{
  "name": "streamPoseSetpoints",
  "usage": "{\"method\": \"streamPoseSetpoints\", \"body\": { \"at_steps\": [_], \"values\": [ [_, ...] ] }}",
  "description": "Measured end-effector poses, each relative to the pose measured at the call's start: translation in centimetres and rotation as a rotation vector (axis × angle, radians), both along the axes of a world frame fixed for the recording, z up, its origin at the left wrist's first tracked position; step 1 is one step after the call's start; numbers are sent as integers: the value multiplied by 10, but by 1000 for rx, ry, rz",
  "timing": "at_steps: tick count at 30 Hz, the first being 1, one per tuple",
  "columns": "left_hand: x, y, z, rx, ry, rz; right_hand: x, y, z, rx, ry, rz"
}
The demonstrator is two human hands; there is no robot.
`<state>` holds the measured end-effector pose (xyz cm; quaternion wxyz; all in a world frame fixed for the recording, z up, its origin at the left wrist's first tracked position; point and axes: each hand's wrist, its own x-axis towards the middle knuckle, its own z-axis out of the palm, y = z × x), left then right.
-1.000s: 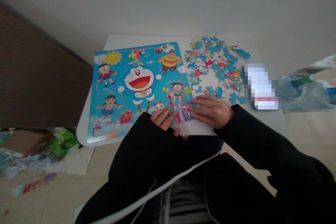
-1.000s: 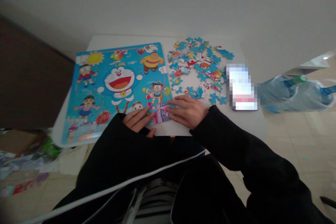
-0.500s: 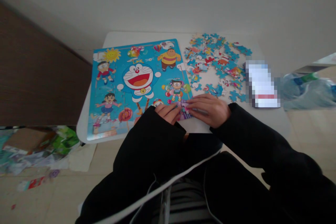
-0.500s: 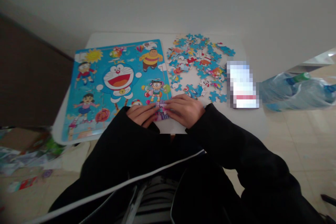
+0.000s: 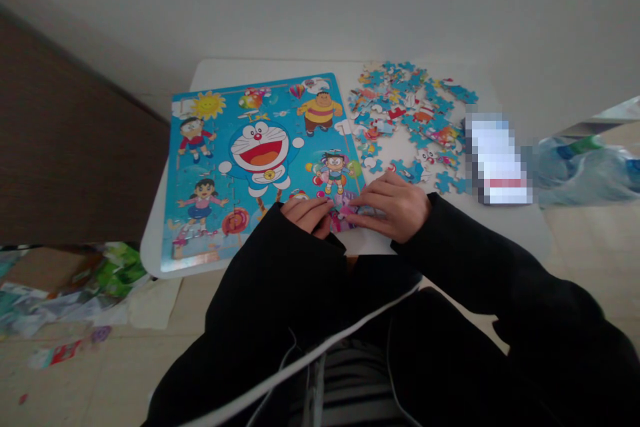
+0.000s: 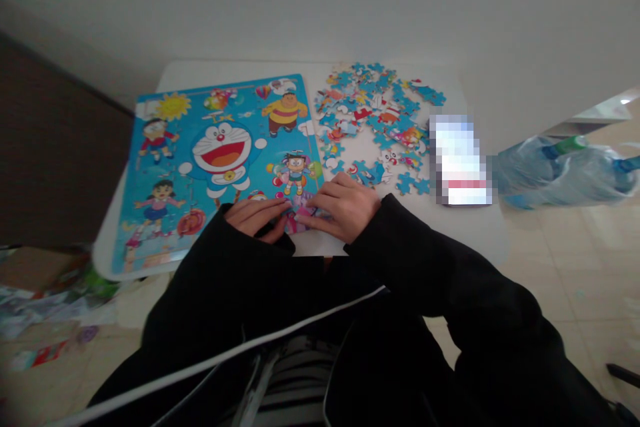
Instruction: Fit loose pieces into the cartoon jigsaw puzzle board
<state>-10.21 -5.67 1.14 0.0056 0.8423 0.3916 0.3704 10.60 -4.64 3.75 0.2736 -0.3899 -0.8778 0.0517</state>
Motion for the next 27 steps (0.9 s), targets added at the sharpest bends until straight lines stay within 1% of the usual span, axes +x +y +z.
{"method": "streamPoseSetpoints", "body": {
  "at_steps": [3,7,11,13,17,21,25,27],
  "values": [
    [-2,0,2,-10,15,16,3,1,2,-1,-24,29],
    [-2,0,2,9,14,13,11,4,-3,-46,-66,130],
    [-1,1,2,11,8,15,11,6,-5,-65,-31,137],
    [-1,1,2,17,1,11,7,6,-3,-71,-15,116],
    [-1,1,0,33,-14,10,-2,5,1,-126,-37,8],
    [0,1,-2,31,-21,21,-5,5,2,-183,-87,-2],
    [-1,0,-2,7,-17,29,-2,7,4,-149,-108,-64],
    [-2,0,-1,-10,-11,23,0,7,5,-129,-116,-71]
  ]
}}
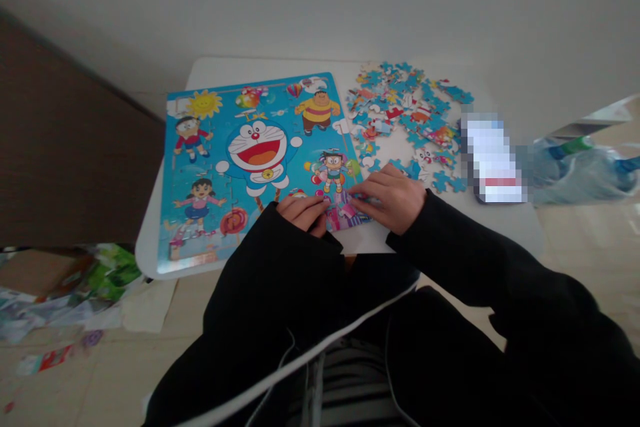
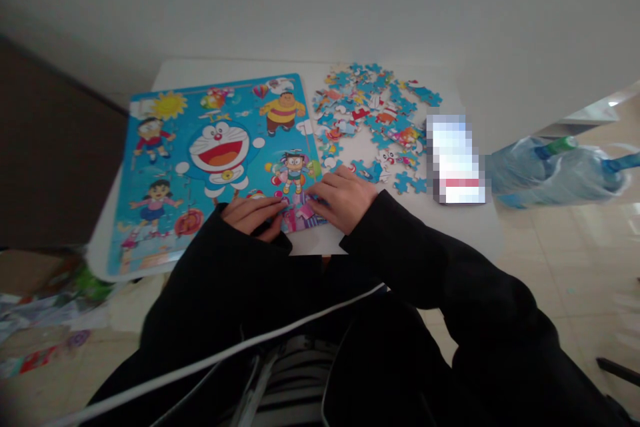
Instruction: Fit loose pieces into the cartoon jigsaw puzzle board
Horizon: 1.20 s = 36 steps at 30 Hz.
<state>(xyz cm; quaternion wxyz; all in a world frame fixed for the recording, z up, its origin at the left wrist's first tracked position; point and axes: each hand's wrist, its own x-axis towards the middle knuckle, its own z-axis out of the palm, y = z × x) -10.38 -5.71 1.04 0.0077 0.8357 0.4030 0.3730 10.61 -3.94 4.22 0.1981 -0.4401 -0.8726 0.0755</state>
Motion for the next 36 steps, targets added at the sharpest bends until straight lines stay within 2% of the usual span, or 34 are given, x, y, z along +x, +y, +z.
{"method": "streamPoseSetpoints", "body": {
  "at_steps": [2,7,10,13,17,19,22,24,27,30,33,36],
  "values": [
    [-1,0,1,-23,12,-8,2,1,0,9,11,38],
    [-2,0,3,-40,36,-19,10,7,-7,-14,90,241],
    [-2,0,3,-35,37,-15,12,11,-9,-66,132,260],
    [-1,1,1,-12,20,-10,9,12,-4,-164,223,195],
    [-1,1,-1,12,-10,-25,4,7,3,-333,390,-19],
    [0,1,-1,-2,-10,-22,3,4,3,-362,420,-98],
    [-1,1,0,-14,-1,-18,5,2,1,-374,445,-136],
    [-2,1,1,-13,4,-27,10,5,3,-399,448,-115],
    [-3,1,2,-29,17,-43,18,19,14,-433,367,0],
    [-4,2,1,-36,27,-53,18,41,29,-466,162,240],
    [-5,4,-3,-17,21,-47,5,63,36,-466,-85,472],
    [-5,5,-6,-14,4,-57,-14,76,36,-438,-215,604]
  ]
}}
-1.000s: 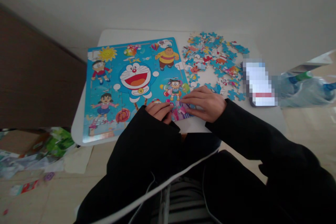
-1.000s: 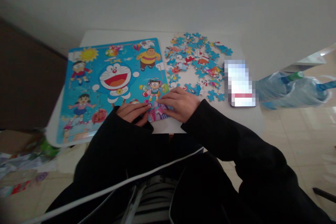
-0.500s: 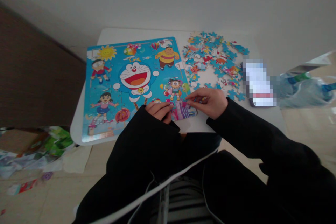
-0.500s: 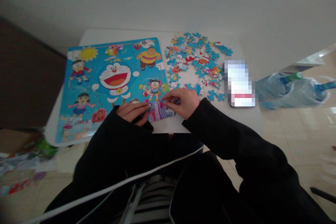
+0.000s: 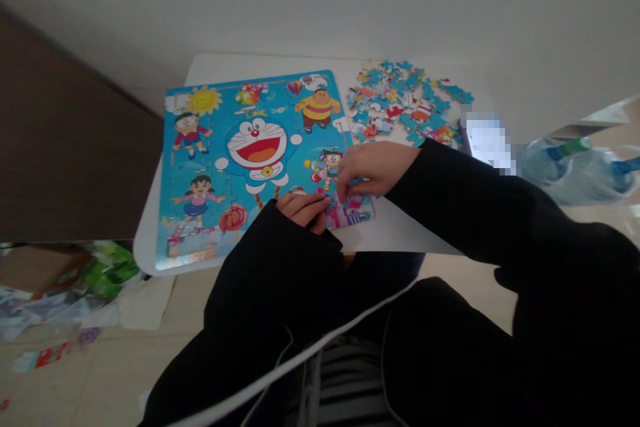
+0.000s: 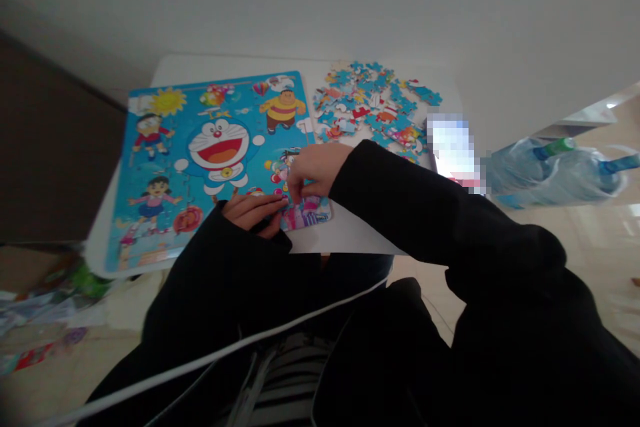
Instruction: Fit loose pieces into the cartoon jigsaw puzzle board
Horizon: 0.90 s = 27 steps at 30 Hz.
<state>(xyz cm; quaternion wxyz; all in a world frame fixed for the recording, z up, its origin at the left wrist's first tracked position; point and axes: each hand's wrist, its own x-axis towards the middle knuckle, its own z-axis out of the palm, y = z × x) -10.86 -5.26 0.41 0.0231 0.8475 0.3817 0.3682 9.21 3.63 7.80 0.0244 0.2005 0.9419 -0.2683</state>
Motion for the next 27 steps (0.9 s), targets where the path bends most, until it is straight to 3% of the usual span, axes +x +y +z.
{"method": "streamPoseSetpoints", "body": {
  "at_steps": [3,9,15,22,27],
  "values": [
    [1,-1,0,-46,7,3,-6,0,-1,6,6,58],
    [2,-2,3,-35,-14,23,14,-26,2,177,-13,-192],
    [3,1,-2,47,-57,-1,15,-50,-11,317,-60,-262],
    [1,-1,-2,3,-41,28,8,-48,-13,454,-128,-375],
    [1,-3,1,-41,-40,26,17,-40,-13,397,-70,-312]
  ]
}}
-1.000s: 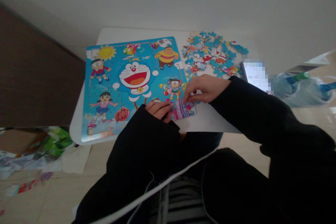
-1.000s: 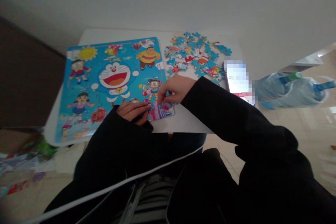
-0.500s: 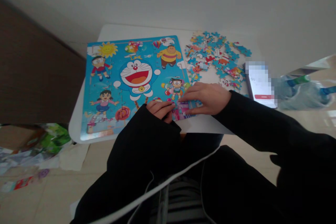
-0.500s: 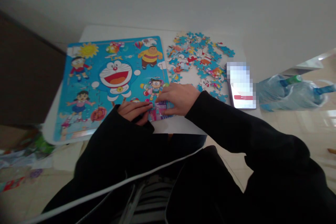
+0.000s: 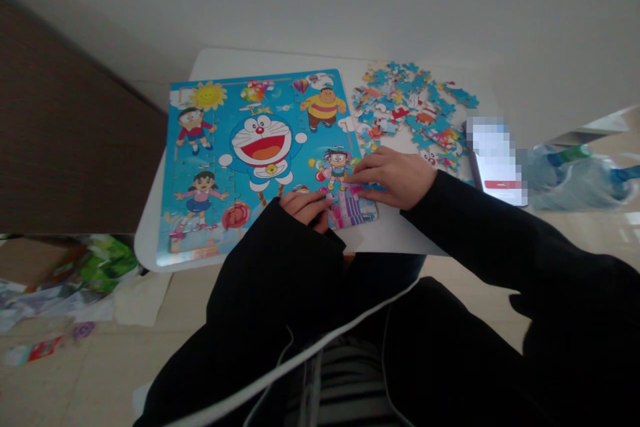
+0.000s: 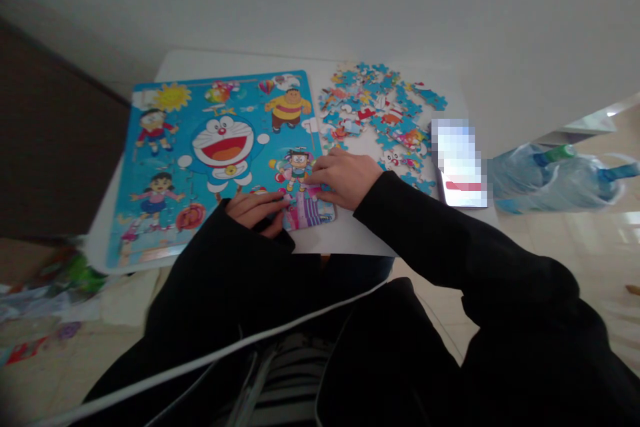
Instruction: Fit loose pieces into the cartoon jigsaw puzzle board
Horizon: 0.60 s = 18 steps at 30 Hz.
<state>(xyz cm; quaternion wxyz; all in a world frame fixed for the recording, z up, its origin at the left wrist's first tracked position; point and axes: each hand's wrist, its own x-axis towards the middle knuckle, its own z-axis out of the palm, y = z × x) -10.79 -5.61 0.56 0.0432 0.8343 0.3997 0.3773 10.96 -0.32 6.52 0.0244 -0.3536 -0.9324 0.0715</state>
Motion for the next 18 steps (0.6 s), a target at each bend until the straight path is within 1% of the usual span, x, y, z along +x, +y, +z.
{"method": "streamPoseSetpoints", "body": {
  "at_steps": [3,7,13,15,18],
  "values": [
    [1,0,0,5,-6,5,7,1,-3,-4,49,-9],
    [2,1,-1,33,-15,-4,13,-6,-12,27,130,-31],
    [8,5,8,99,15,5,13,-20,-25,32,293,-62],
    [10,10,9,114,40,-16,13,-21,-27,32,343,-70],
    [12,20,5,171,97,-111,12,-21,-27,16,373,-93]
  ]
}}
